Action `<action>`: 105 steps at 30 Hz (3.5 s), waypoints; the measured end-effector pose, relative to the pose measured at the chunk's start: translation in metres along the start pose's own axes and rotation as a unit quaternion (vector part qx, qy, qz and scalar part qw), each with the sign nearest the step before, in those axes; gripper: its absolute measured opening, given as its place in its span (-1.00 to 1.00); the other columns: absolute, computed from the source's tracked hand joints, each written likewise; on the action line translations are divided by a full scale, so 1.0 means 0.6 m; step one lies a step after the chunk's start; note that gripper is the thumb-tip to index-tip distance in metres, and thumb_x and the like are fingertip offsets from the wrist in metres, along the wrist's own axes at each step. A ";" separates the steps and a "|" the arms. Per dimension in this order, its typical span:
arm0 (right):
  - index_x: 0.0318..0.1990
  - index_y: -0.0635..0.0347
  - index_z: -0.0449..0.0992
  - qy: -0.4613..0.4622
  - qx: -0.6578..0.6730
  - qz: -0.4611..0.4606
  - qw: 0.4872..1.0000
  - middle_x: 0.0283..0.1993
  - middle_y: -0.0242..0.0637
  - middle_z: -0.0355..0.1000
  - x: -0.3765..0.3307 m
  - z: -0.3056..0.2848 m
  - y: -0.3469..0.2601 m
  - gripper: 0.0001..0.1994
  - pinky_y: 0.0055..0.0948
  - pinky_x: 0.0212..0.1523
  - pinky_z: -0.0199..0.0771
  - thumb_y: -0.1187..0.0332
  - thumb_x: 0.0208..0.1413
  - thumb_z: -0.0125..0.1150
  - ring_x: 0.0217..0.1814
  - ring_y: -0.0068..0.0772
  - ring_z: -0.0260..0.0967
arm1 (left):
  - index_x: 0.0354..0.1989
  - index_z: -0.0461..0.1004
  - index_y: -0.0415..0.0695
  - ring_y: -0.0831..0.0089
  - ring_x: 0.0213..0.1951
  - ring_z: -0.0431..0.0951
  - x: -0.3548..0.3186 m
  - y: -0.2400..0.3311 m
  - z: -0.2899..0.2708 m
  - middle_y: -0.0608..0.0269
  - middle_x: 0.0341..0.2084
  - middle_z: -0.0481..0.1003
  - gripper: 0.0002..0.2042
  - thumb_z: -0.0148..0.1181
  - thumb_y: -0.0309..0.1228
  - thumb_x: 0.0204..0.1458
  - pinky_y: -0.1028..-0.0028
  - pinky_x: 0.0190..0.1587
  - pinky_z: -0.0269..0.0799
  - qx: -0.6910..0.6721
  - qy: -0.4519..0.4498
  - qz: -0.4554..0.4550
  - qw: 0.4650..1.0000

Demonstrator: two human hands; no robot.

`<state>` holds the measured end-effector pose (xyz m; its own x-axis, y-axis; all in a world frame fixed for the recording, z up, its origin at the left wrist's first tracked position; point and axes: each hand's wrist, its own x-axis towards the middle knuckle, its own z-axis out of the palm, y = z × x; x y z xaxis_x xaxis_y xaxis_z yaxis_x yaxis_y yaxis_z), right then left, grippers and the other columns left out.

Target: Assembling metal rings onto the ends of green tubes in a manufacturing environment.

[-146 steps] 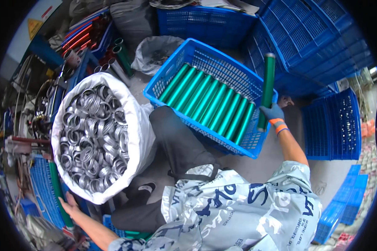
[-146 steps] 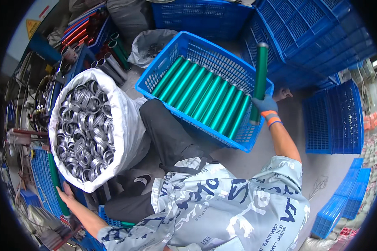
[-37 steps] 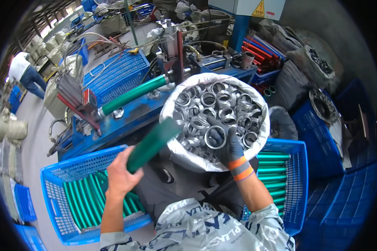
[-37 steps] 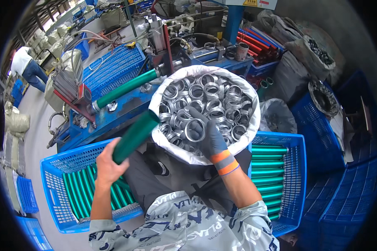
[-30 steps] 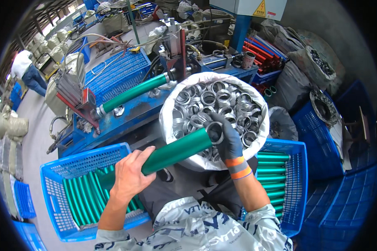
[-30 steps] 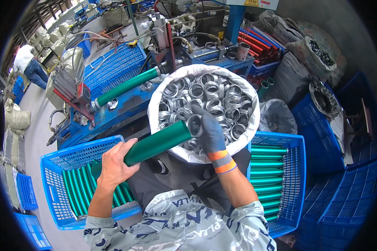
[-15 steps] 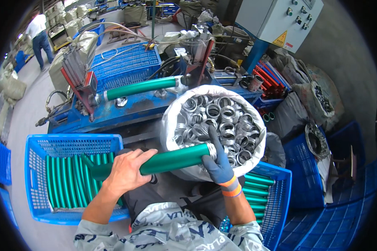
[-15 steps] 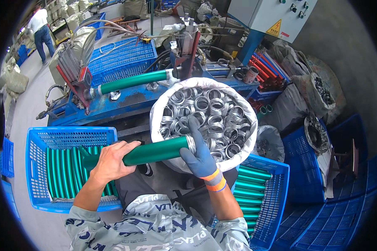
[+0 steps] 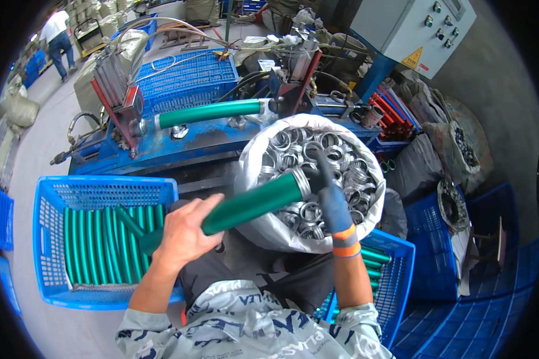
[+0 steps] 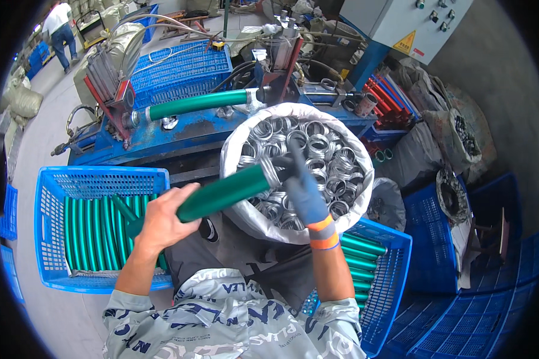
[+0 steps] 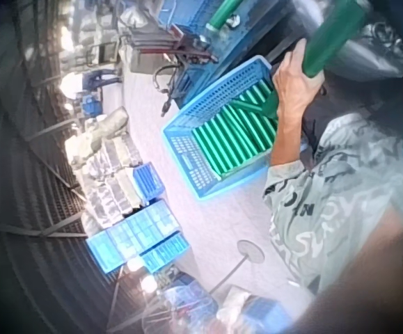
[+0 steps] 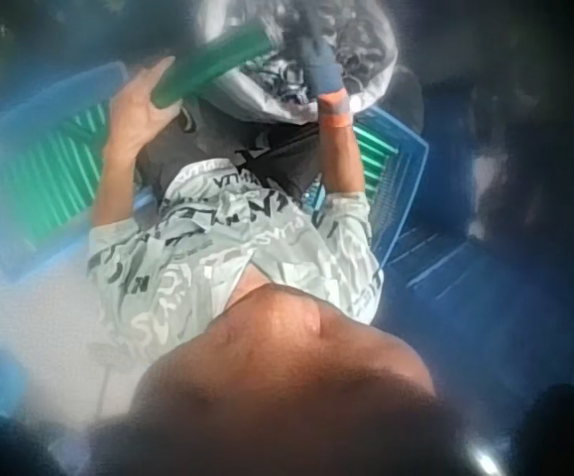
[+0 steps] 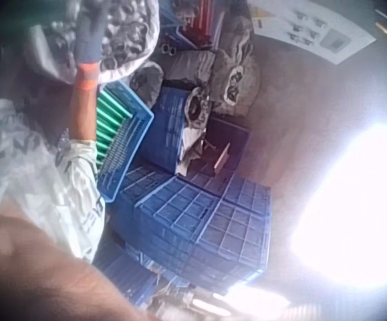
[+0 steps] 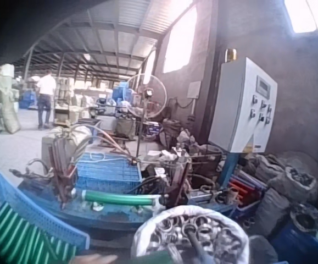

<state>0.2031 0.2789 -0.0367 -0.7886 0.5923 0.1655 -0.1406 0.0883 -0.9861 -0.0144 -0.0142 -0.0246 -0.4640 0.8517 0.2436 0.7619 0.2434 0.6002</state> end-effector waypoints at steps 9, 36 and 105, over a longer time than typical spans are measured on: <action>0.02 -0.17 0.83 0.007 -0.624 -0.048 0.780 -0.19 -0.16 0.74 0.056 -0.014 0.101 -0.77 0.06 -0.13 0.73 0.13 0.33 0.35 -0.17 0.12 0.71 | 0.47 0.43 -0.35 0.26 0.06 0.71 -0.010 -0.023 -0.018 -0.02 0.05 0.69 -0.16 0.60 -0.09 0.10 0.23 0.23 0.60 -0.458 0.175 -0.038 0.871; 0.65 0.36 0.34 0.021 0.155 0.086 0.984 0.41 -0.15 0.61 -0.087 0.002 0.012 -0.21 -0.34 0.27 0.67 0.66 0.24 0.43 0.35 -0.35 0.61 | 0.41 0.52 -0.12 0.09 0.30 0.71 -0.004 -0.025 0.132 -0.07 0.33 0.63 -0.58 0.27 -0.19 0.52 0.09 0.29 0.76 -0.730 0.204 -0.148 0.635; 0.30 0.39 0.48 0.355 0.054 -0.161 0.919 0.07 0.02 0.57 -0.261 -0.161 -0.049 -0.28 -0.32 -0.28 0.71 -0.08 0.27 0.51 -0.20 -0.21 0.68 | 0.52 0.30 -0.33 -0.29 0.17 0.73 0.636 -0.504 0.279 -0.26 0.23 0.61 -0.08 0.62 0.06 0.22 -0.25 0.21 0.71 -0.615 0.284 -0.411 0.610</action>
<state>0.3888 0.2610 -0.0350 -0.1119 0.9259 0.3608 -0.3869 0.2939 -0.8741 -0.3462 0.3146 -0.2407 -0.8087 0.2924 -0.5105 -0.5872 -0.3493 0.7302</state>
